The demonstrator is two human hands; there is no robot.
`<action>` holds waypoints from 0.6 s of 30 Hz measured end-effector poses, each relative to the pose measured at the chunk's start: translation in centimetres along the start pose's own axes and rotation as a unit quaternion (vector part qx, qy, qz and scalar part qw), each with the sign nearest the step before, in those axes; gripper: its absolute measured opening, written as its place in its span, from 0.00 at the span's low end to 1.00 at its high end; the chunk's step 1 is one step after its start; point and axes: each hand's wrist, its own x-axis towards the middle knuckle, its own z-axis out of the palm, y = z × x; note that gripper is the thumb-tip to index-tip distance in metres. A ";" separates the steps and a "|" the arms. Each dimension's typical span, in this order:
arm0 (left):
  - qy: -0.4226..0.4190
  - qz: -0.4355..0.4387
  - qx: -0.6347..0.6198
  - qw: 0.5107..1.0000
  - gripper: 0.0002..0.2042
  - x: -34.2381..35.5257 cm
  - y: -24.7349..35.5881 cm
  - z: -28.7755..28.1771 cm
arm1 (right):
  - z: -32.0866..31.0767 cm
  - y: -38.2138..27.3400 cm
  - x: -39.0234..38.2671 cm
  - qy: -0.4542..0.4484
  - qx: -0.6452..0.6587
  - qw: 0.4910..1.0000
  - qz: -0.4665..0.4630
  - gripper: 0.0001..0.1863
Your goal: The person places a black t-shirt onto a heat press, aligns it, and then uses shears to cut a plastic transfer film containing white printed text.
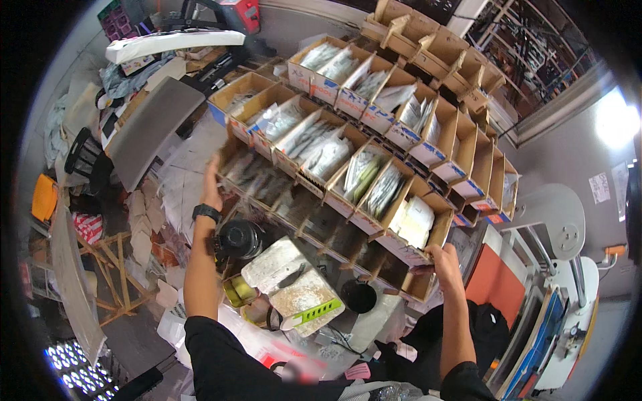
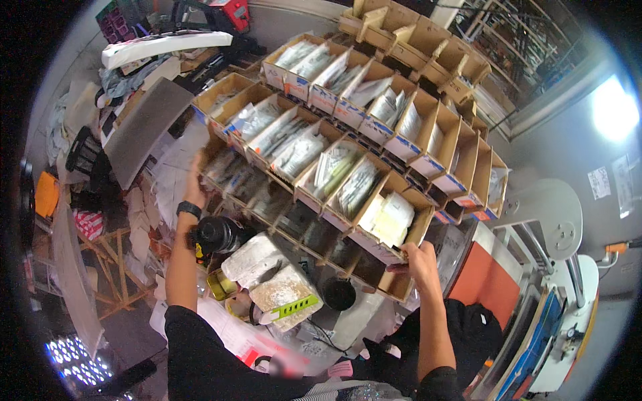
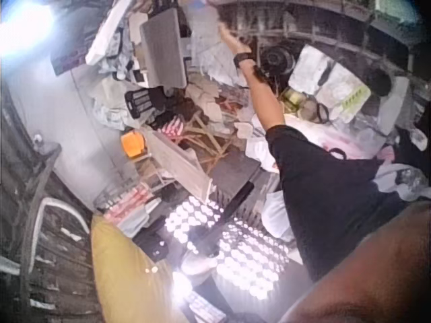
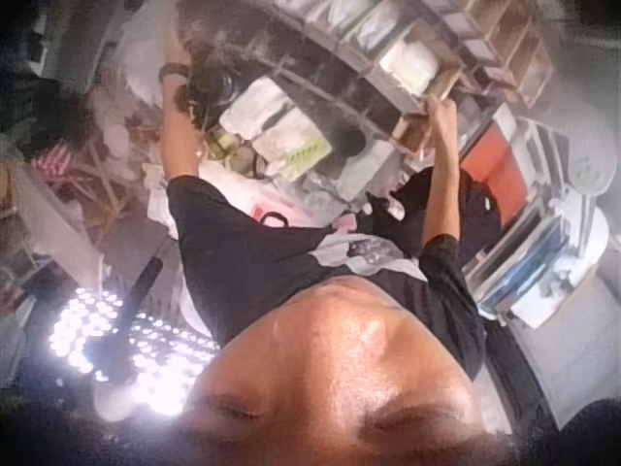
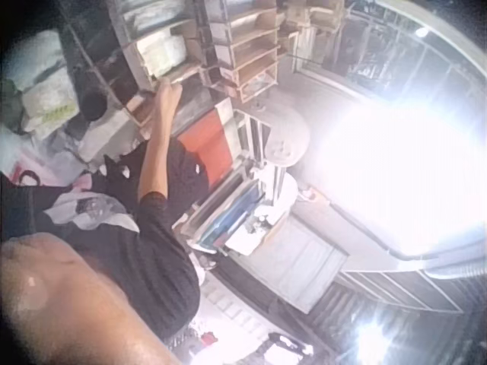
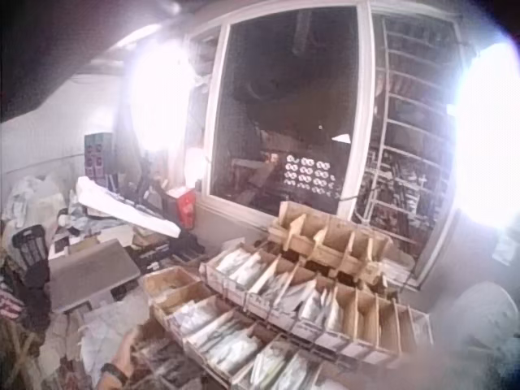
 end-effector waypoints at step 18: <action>0.146 0.141 -0.033 0.979 0.24 -0.2 6.2 -3.9 | -1.1 1.8 -1.0 0.046 0.125 0.991 -0.001 0.16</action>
